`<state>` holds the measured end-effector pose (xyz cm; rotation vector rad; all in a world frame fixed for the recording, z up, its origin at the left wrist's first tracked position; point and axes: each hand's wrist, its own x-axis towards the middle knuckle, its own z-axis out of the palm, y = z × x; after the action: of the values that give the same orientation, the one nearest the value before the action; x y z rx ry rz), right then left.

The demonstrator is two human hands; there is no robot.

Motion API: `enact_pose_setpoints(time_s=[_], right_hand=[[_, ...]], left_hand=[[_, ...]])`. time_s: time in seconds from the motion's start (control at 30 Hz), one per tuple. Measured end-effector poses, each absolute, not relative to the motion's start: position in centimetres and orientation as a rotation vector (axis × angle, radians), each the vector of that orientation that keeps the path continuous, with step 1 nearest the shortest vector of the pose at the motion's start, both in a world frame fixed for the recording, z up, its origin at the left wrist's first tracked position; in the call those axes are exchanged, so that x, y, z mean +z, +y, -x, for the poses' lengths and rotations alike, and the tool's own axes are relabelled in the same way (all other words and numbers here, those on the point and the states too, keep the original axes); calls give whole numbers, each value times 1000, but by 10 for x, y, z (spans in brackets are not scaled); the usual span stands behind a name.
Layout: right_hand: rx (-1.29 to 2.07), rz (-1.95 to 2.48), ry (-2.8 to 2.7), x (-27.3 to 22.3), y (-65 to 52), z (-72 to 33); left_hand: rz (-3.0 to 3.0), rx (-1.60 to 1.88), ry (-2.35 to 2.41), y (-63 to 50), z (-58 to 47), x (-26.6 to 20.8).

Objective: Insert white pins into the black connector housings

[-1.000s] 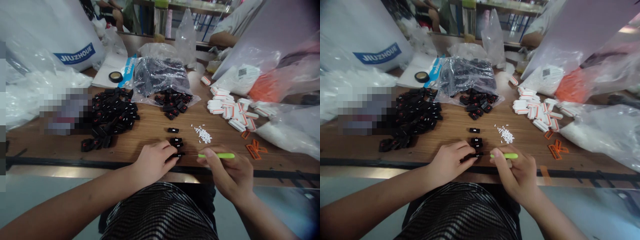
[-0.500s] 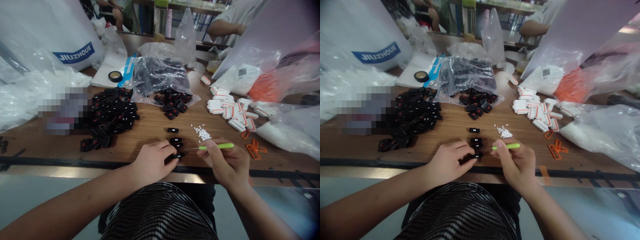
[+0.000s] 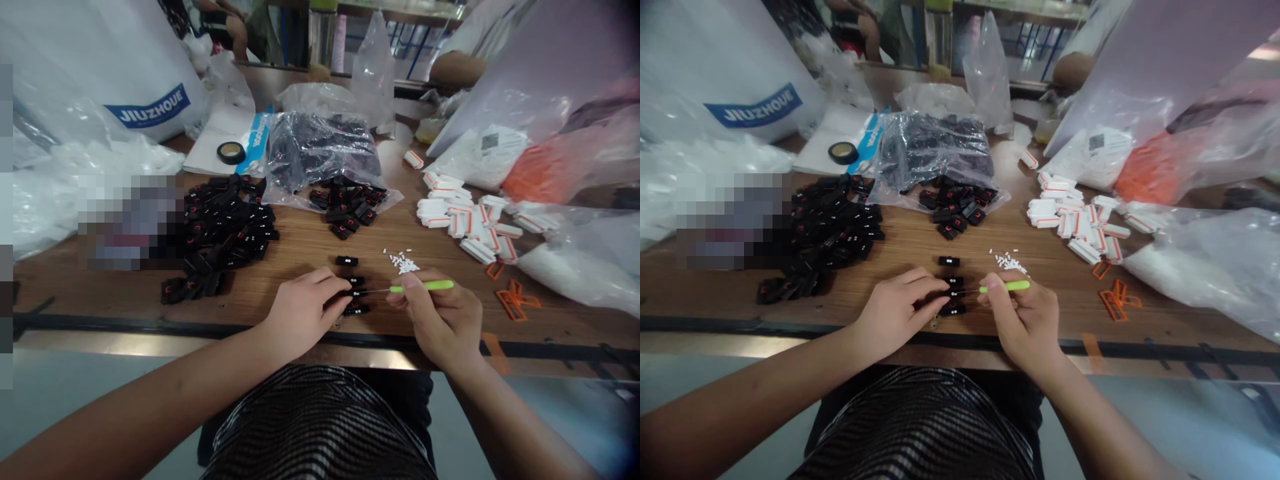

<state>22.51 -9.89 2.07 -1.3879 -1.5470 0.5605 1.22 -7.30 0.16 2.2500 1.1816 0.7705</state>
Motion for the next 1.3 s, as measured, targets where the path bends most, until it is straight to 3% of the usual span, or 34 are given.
enact_pose_setpoints(time_s=[1.3], right_hand=[[460, 1425, -1756, 32, -97, -225]], left_hand=[[-2245, 722, 1198, -74, -14, 1]])
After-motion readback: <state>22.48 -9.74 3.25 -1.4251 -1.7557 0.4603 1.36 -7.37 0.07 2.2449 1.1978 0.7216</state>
